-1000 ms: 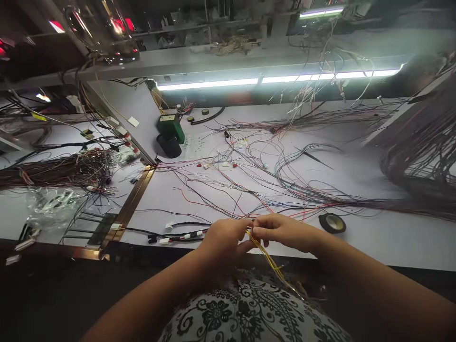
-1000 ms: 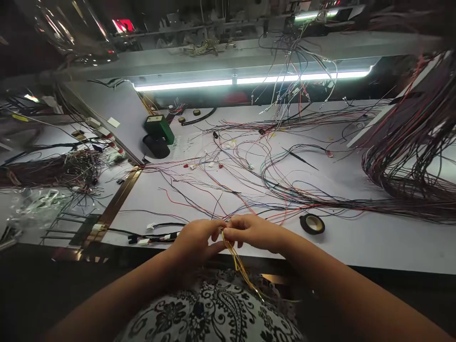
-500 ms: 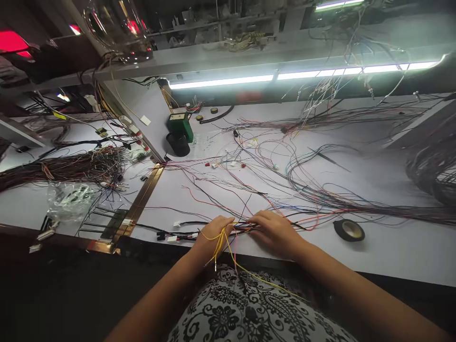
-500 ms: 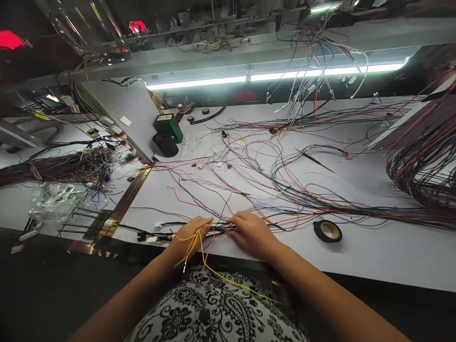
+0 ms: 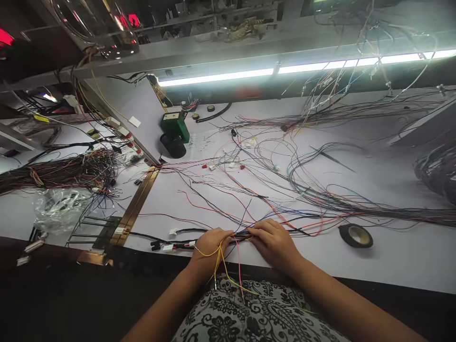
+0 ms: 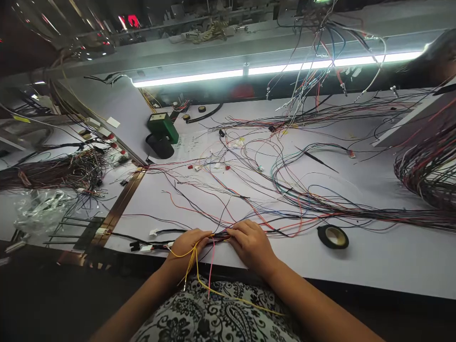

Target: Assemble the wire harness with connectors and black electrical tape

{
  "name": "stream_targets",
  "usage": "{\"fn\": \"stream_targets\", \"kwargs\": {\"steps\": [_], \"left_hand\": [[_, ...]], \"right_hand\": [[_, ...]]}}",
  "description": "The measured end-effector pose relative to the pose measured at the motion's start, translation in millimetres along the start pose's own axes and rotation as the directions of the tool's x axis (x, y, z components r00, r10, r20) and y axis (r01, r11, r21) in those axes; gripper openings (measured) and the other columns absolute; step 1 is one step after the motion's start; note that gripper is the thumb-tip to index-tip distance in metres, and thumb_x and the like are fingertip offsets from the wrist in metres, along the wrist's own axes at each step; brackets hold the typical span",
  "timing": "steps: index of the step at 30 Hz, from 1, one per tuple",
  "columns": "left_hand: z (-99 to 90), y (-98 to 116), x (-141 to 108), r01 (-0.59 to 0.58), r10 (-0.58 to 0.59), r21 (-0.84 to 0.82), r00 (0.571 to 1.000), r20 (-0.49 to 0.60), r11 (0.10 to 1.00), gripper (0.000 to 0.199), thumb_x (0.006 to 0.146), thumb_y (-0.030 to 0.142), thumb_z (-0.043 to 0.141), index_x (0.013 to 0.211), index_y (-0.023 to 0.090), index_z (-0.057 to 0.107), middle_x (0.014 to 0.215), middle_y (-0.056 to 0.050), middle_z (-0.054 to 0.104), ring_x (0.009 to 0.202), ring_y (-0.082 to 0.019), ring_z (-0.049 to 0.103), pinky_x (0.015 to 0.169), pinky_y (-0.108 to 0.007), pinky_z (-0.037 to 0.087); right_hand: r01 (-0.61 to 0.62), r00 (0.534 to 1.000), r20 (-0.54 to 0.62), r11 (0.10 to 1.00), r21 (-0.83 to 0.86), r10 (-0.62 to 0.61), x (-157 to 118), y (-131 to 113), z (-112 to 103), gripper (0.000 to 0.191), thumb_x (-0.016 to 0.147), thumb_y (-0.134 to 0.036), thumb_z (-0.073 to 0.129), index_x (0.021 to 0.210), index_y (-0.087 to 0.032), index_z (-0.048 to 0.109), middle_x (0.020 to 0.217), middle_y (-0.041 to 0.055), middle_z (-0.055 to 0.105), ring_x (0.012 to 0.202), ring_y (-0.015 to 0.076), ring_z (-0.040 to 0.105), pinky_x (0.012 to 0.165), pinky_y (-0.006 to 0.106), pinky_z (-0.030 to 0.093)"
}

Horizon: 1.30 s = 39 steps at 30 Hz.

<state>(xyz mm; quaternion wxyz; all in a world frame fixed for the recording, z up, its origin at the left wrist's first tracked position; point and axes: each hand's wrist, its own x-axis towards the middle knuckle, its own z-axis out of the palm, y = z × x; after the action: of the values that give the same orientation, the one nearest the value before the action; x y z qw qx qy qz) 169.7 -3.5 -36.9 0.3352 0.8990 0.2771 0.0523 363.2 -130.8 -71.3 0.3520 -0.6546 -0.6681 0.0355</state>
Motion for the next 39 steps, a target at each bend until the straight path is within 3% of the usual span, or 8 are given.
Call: {"fn": "stream_targets", "kwargs": {"steps": [18,23,25,26,29,31,36,39], "left_hand": [[1.2,-0.7,0.1,0.014,-0.016,-0.111,1.0,-0.013,0.994,0.032,0.095,0.038,0.042,0.105,0.024,0.069,0.086,-0.005,0.069,0.081,-0.018,0.06,0.078,-0.032,0.045],[-10.8,-0.9,-3.8,0.037,-0.026,-0.312,0.999,0.04,0.949,0.032,0.09,0.044,0.051,0.104,0.023,0.072,0.087,-0.006,0.069,0.083,-0.019,0.059,0.078,-0.031,0.044],[-16.6,-0.3,-5.4,0.118,-0.109,-0.502,0.993,0.047,0.857,0.035,0.089,0.047,0.051,0.101,0.022,0.073,0.084,-0.006,0.066,0.08,-0.018,0.057,0.074,-0.03,0.043],[-18.7,0.0,-5.8,0.173,-0.184,-0.625,0.982,0.048,0.761,0.038,0.089,0.049,0.05,0.098,0.02,0.073,0.079,-0.005,0.064,0.074,-0.016,0.055,0.069,-0.029,0.042],[-22.3,-0.8,-5.3,0.237,-0.405,-0.918,0.91,0.094,0.318,0.043,0.086,0.055,0.052,0.093,0.016,0.07,0.066,0.001,0.049,0.053,-0.008,0.038,0.053,-0.024,0.033],[-24.5,-3.0,-5.3,0.192,-0.471,-0.971,0.876,0.106,0.14,0.043,0.084,0.055,0.057,0.09,0.015,0.068,0.063,0.004,0.042,0.048,-0.005,0.027,0.049,-0.022,0.027],[-36.3,-13.5,-10.7,0.118,-0.498,-0.98,0.867,0.022,0.162,0.038,0.08,0.049,0.066,0.086,0.012,0.066,0.061,0.004,0.043,0.048,-0.004,0.032,0.049,-0.02,0.03],[-50.4,-28.3,-12.7,0.003,-0.557,-0.997,0.83,-0.042,0.079,0.039,0.081,0.05,0.064,0.092,0.013,0.064,0.056,0.006,0.04,0.044,-0.004,0.031,0.045,-0.019,0.029]], "right_hand": [[-0.05,0.998,0.039,0.996,0.071,0.047,-5.1,5.5,5.7,0.012,0.09,-0.021,0.057,0.095,-0.022,0.068,0.09,0.0076,0.064,0.084,0.0215,0.055,0.072,0.038,0.049],[-0.029,0.999,0.017,0.998,0.052,0.028,-6.2,6.3,9.3,0.013,0.09,-0.022,0.057,0.085,-0.02,0.068,0.085,0.0065,0.063,0.081,0.0194,0.054,0.07,0.035,0.045],[-0.029,1.0,0.009,0.999,0.037,0.028,-6.3,6.1,10.0,0.014,0.09,-0.023,0.057,0.082,-0.02,0.068,0.085,0.0062,0.063,0.08,0.0187,0.054,0.069,0.034,0.044],[-0.029,1.0,0.007,0.999,0.031,0.029,-6.4,6.1,10.2,0.014,0.09,-0.023,0.057,0.081,-0.02,0.068,0.084,0.0062,0.062,0.08,0.0187,0.054,0.069,0.034,0.044],[-0.018,1.0,0.004,1.0,0.019,0.018,-7.1,7.0,10.7,0.015,0.09,-0.024,0.057,0.08,-0.02,0.067,0.085,0.0066,0.063,0.08,0.0193,0.054,0.069,0.034,0.043],[0.0,1.0,-0.001,1.0,0.012,0.0,-7.6,8.0,10.7,0.015,0.09,-0.024,0.056,0.08,-0.02,0.067,0.085,0.0068,0.063,0.08,0.0195,0.055,0.069,0.034,0.044],[0.029,1.0,0.004,1.0,0.004,-0.029,-7.8,9.1,9.2,0.015,0.09,-0.025,0.056,0.083,-0.021,0.068,0.087,0.007,0.064,0.081,0.0199,0.057,0.07,0.035,0.045],[0.027,1.0,0.011,1.0,-0.002,-0.027,-7.5,8.4,8.0,0.014,0.09,-0.026,0.057,0.083,-0.02,0.068,0.088,0.0073,0.064,0.082,0.0206,0.057,0.072,0.036,0.045]]}}
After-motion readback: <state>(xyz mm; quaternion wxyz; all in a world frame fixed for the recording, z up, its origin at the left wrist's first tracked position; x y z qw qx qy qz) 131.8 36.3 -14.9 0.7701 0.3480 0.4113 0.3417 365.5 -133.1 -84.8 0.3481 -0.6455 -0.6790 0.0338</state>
